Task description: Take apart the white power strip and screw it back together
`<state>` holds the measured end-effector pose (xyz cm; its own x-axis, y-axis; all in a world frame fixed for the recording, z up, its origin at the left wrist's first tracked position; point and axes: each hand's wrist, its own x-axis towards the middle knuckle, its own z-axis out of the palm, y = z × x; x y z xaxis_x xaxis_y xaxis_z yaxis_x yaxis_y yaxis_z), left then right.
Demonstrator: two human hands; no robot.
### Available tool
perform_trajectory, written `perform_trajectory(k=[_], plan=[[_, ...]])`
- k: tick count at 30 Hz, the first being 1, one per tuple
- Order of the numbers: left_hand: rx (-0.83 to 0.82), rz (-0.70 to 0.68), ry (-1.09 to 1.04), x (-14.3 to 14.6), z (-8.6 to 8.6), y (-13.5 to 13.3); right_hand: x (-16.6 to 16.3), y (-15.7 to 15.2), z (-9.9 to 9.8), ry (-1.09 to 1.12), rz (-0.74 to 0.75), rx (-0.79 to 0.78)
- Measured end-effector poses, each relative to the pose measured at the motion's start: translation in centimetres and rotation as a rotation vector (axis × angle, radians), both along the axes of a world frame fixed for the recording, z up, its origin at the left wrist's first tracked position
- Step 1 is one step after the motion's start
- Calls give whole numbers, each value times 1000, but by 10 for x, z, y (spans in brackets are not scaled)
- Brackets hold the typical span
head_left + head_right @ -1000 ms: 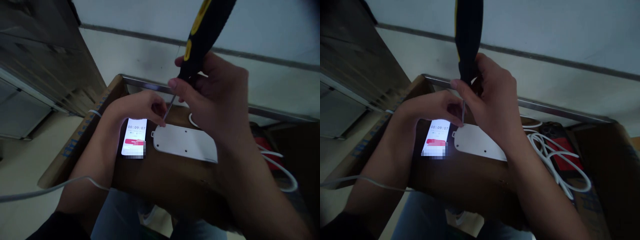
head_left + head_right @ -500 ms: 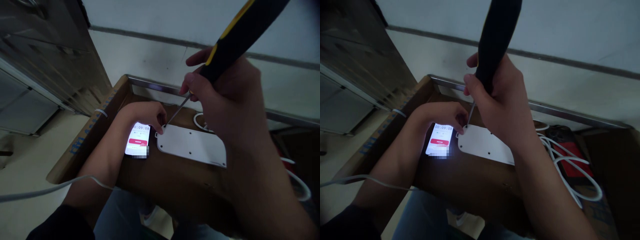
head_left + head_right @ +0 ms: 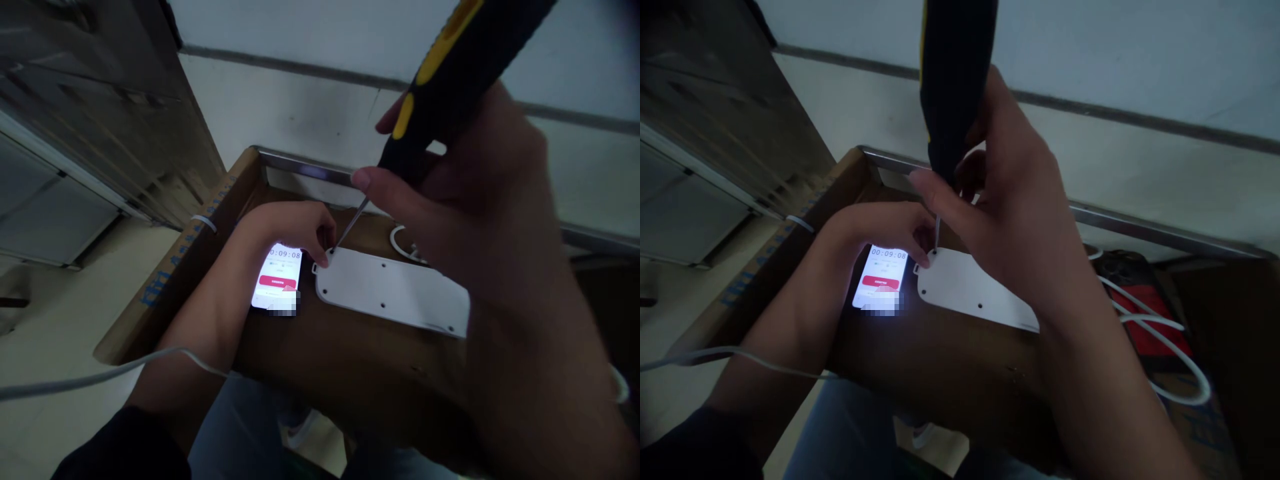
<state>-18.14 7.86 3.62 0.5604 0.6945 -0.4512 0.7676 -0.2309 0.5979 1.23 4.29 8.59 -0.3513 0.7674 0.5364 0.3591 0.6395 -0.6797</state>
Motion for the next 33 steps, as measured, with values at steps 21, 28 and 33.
perform_trajectory(k=[21,28,33], plan=[[4,-20,27,0,2,-1,-1,-8,8,-10,20,-105],[9,-33,57,0,3,-1,18,-5,12,-128,-107,-58],[-18,-27,62,-1,4,-1,14,-5,11,18,47,-186]])
